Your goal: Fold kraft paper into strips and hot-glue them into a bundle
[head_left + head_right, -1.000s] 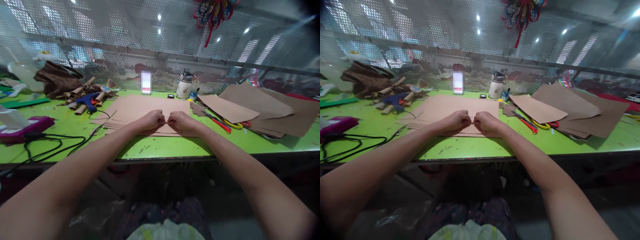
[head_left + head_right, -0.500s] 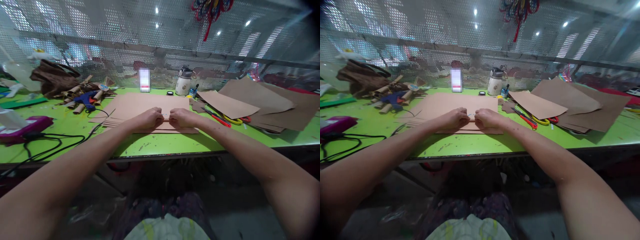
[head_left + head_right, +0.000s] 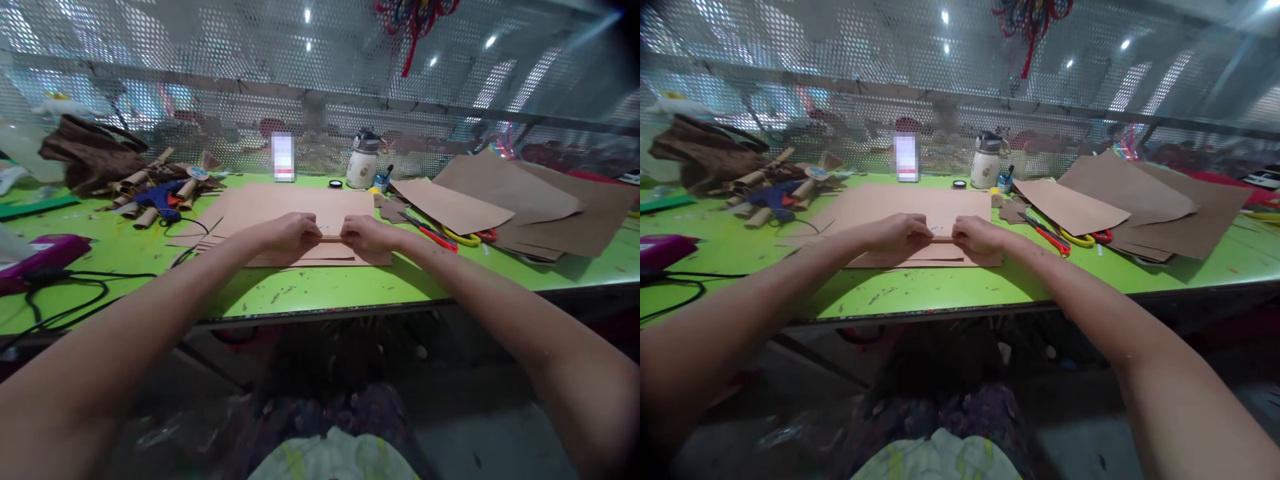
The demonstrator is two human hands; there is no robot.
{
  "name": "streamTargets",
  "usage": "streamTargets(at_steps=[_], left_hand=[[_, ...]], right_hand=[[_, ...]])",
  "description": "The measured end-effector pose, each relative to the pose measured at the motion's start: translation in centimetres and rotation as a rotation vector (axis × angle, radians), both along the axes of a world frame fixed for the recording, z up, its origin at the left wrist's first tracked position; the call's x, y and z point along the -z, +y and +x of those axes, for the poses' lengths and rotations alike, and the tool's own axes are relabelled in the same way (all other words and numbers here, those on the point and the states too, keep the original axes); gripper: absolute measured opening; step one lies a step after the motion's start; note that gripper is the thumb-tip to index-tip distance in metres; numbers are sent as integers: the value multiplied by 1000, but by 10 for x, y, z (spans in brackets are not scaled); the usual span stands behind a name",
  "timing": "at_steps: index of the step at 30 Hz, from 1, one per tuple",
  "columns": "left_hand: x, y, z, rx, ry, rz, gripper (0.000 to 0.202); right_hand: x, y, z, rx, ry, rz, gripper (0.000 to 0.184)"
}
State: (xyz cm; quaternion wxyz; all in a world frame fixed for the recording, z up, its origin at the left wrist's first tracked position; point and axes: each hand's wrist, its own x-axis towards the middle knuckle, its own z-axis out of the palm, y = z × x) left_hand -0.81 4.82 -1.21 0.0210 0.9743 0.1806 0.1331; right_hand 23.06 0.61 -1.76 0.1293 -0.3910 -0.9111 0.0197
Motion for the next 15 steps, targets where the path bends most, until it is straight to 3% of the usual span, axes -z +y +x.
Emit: streamTargets(at_steps=[4,9,15], left_hand=[[2,0,3,-63,-4,1,23],[9,-9,10,-163,-61,75,23],[10,-19,4,-85,-115,49,25]], right_hand=[[-7,3,-6,54,10,-81,18],[-1,5,-26,80,35,-19,19],[6,0,-23,104,93,-44,11]])
